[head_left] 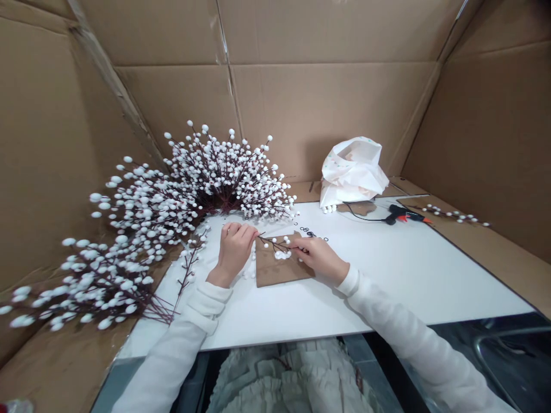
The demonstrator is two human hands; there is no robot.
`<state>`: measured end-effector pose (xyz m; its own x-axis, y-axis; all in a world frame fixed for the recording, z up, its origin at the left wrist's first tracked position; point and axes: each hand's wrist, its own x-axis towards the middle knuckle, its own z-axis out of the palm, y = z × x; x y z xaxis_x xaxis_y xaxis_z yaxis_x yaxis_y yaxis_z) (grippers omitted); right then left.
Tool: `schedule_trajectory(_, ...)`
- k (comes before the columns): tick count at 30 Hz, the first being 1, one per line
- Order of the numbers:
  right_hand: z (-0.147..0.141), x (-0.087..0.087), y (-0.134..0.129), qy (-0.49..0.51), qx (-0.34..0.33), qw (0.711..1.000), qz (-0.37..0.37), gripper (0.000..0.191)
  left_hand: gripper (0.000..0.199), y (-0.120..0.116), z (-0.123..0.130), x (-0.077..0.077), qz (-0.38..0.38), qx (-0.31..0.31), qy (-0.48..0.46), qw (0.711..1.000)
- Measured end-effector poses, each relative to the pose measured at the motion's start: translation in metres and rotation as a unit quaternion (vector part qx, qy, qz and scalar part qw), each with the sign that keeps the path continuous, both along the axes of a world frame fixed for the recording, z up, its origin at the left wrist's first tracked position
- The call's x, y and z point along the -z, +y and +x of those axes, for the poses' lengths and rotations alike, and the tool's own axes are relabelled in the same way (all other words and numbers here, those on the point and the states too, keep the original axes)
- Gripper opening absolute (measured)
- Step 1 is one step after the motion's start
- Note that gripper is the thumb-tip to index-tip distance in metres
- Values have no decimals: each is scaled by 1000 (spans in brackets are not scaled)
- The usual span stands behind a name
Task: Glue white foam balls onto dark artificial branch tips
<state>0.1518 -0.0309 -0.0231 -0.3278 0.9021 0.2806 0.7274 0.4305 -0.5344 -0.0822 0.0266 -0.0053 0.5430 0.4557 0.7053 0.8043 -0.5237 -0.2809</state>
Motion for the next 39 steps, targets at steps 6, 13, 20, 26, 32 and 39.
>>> schedule_trajectory(6, 1, 0, 0, -28, 7, 999, -26, 26, 13, 2, 3, 2, -14, 10, 16, 1000)
schedule_trajectory(13, 1, -4, -2, -27, 19, 998, -54, 26, 13, 8, 3, 10, -67, 9, 22, 997)
schedule_trajectory(20, -3, 0, -1, -55, 31, 997, -45, 24, 17, 10, 2, 13, -111, 8, 12, 994)
schedule_trajectory(26, -4, 4, 0, -62, 33, 997, -41, 25, 19, 10, 2, 11, -140, 5, 8, 990)
schedule_trajectory(32, -1, -3, -1, 26, 22, 999, -40, 24, 20, 7, 1, 8, -155, -9, -36, 987)
schedule_trajectory(39, 5, -6, 1, 179, 29, 982, -49, 36, 25, 8, -7, 1, -134, -44, -76, 987)
